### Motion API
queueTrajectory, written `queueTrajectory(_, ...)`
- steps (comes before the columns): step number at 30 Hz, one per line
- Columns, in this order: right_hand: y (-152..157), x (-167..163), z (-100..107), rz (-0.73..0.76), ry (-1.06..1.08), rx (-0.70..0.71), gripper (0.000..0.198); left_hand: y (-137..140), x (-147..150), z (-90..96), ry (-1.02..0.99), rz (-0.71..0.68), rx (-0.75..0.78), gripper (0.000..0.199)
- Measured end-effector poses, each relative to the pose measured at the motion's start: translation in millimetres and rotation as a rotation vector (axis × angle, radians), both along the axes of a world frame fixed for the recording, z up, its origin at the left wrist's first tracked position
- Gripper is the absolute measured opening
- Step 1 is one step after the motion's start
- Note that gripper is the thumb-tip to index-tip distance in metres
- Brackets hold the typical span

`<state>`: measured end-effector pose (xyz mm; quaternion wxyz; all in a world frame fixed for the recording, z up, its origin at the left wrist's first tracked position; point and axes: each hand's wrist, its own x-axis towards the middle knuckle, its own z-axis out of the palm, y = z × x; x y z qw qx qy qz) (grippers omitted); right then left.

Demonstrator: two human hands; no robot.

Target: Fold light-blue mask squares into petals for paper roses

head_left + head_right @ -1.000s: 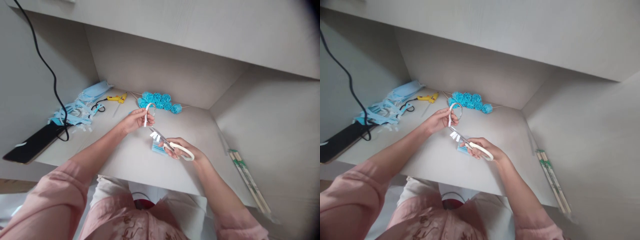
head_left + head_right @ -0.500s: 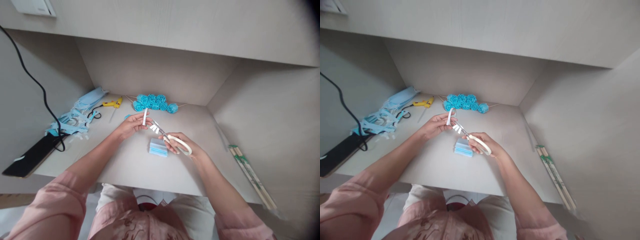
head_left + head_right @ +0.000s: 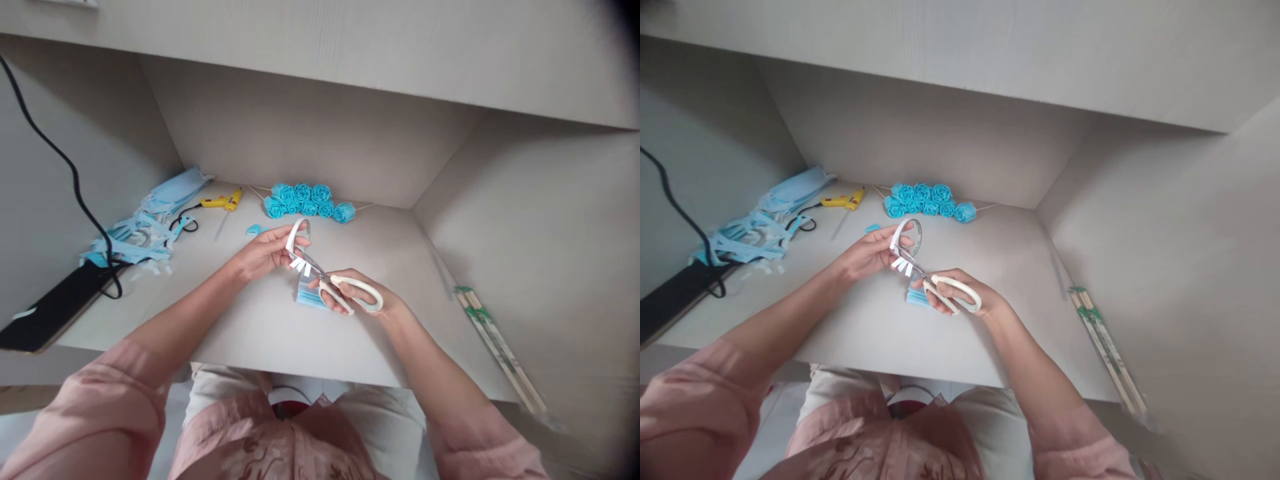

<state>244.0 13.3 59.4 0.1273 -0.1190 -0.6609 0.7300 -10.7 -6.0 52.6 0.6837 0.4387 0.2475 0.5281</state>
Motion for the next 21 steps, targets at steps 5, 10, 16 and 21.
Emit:
queueTrajectory(5, 1, 1, -1, -0.029, 0.012, -0.005, 0.059, 3, -2, -1.3, -0.013, 0.045, -0.009, 0.046)
queueTrajectory(10, 1, 0, -3, -0.065, -0.01, -0.019, 0.058, -2, 6, -1.1, 0.014, -0.038, -0.007, 0.045)
queueTrajectory(16, 0, -2, -4, -0.073, 0.018, -0.007, 0.058, -5, 8, 0.7, 0.066, -0.113, 0.031, 0.048)
queueTrajectory(21, -1, -3, -2, -0.07, 0.021, -0.014, 0.06, -6, 9, -2.7, 0.082, -0.124, 0.021, 0.047)
